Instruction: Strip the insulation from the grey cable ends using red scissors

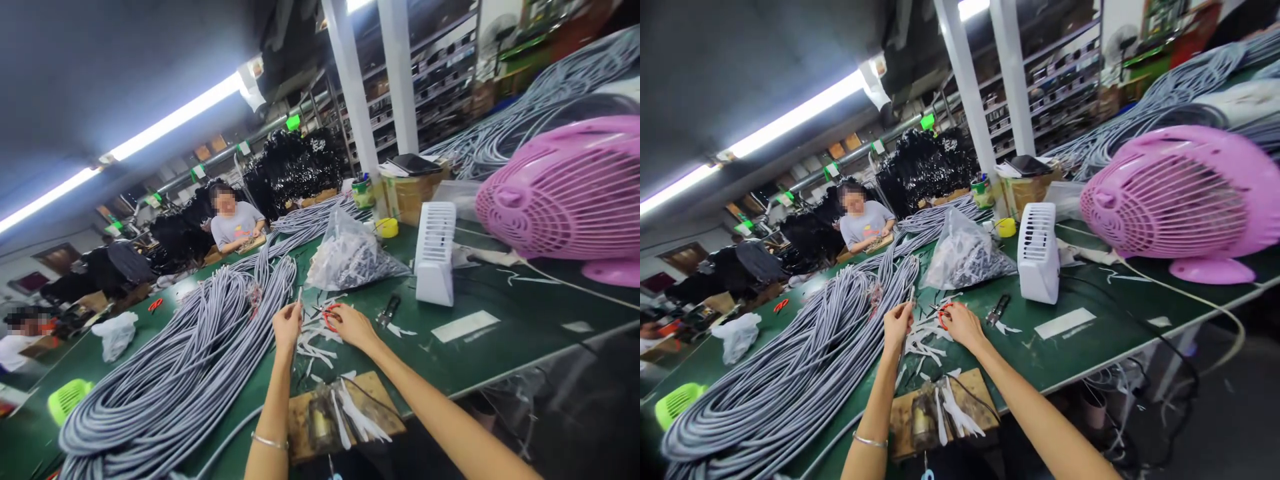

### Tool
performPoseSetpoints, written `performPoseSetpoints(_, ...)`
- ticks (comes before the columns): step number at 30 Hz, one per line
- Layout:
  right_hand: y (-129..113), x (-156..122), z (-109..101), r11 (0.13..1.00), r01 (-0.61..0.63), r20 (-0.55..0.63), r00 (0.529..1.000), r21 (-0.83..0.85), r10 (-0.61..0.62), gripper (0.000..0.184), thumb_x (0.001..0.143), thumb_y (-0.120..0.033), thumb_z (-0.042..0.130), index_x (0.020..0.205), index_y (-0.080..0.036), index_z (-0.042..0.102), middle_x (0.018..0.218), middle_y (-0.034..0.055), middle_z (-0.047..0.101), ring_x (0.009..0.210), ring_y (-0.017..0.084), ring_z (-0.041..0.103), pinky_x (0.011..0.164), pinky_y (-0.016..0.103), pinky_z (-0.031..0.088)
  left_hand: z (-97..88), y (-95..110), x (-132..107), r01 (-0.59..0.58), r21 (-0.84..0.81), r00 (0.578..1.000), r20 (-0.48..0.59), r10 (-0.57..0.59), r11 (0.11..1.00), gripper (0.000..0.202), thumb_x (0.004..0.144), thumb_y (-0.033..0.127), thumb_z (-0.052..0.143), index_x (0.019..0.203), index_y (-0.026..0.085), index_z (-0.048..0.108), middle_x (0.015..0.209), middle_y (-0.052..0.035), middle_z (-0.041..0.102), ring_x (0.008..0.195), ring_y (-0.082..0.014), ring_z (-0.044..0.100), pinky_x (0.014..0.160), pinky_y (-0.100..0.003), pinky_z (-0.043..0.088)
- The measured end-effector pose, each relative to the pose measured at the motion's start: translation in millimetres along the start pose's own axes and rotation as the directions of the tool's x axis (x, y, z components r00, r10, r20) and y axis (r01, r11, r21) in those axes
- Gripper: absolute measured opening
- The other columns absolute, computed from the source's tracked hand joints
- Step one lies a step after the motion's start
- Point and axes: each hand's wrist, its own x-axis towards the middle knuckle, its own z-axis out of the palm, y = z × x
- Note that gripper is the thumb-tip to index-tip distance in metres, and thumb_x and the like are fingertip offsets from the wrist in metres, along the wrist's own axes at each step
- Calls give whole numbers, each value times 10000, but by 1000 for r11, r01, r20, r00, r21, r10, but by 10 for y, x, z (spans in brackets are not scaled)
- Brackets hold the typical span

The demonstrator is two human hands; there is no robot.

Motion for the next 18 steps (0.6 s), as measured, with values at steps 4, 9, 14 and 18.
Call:
performPoseSetpoints(4, -47, -4, 20, 997, 31, 59, 998, -75, -26, 251, 878, -315, 515, 1073, -168, 570, 1106, 66, 584, 947, 173, 578, 810, 387, 487, -24, -46, -4, -8, -78, 998, -69, 3, 997, 334, 647, 424, 640, 609, 93, 642, 388, 74, 384, 345, -45, 329, 342, -159, 236)
performPoseSetpoints(9, -51, -24, -44, 986, -5, 52, 999, -164, 14, 242, 881, -315, 510, 1064, -170, 574, 1088, 62, 591, 926, 165, 584, 797, 375, 493, -56, -63, -18, -24, -171, 994, -110, 5, 985, 343, 671, 434, 630, 744, 100, 664, 418, 74, 426, 346, -54, 368, 346, -161, 281)
performPoseSetpoints(14, 14, -60, -190, 954, -156, -91, 986, -256, 137, 261, 878, -321, 515, 1086, -172, 564, 1096, 64, 586, 932, 171, 583, 800, 382, 490, -102, -92, 24, -9, -204, 994, -110, -14, 979, 336, 610, 303, 706, 866, 89, 666, 465, 59, 504, 410, -72, 476, 433, -175, 411)
performPoseSetpoints(18, 2, -85, -231, 945, -157, -160, 980, -285, 115, 295, 876, -317, 515, 1131, -172, 543, 1174, 80, 548, 1019, 201, 549, 859, 432, 459, -72, -132, 20, 17, -187, 996, -78, -32, 982, 283, 585, 320, 720, 733, 83, 675, 499, 11, 561, 442, -101, 530, 444, -204, 448)
